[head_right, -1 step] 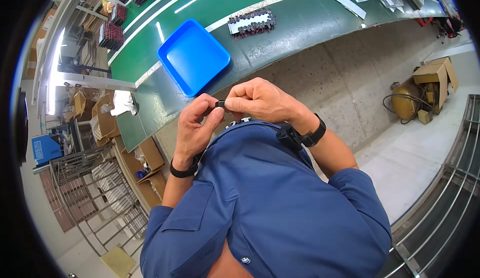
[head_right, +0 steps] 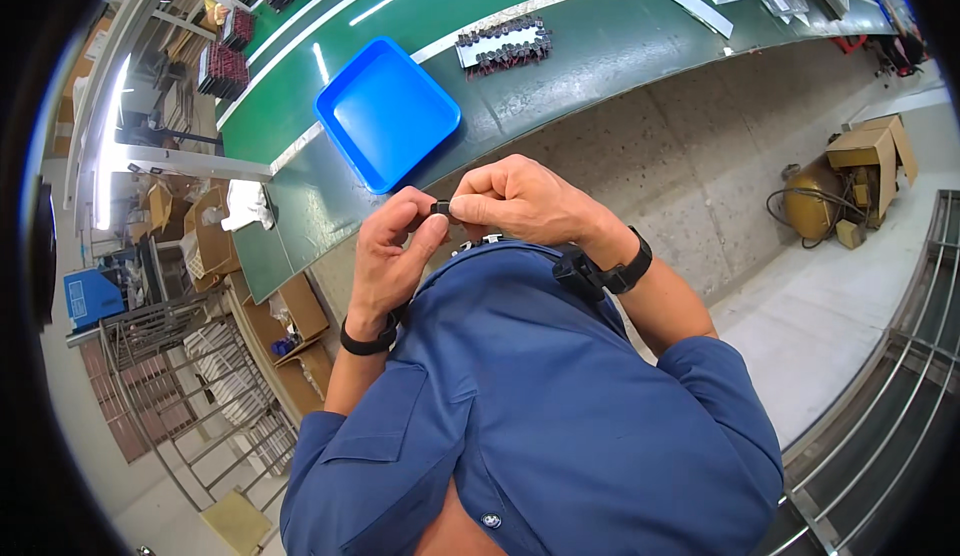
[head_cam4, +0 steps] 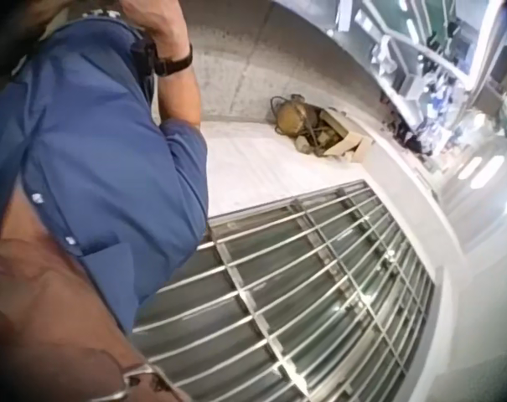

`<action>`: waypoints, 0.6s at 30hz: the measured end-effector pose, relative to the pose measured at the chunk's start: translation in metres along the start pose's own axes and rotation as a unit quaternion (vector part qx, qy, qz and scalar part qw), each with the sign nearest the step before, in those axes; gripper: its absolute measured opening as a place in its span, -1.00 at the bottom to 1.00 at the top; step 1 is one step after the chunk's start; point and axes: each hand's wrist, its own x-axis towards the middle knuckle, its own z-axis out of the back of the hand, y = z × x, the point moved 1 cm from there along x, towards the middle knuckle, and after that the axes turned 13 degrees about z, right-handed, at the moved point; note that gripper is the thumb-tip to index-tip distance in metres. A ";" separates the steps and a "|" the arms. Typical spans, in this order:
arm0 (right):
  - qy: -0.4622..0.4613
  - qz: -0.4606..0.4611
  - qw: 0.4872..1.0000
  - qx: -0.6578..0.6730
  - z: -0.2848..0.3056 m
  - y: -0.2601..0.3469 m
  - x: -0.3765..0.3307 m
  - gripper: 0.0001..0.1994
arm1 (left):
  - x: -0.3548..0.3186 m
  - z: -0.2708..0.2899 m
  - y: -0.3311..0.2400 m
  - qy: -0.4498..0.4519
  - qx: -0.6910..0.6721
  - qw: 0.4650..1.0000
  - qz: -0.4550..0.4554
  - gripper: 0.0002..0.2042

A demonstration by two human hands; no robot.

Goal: Inspecting small metal parts at a workstation and moving trays along a factory production floor.

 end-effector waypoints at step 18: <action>0.001 -0.009 0.997 -0.078 -0.019 -0.008 0.015 -0.72 | -0.007 0.012 0.021 0.016 -0.090 0.995 0.034 -0.86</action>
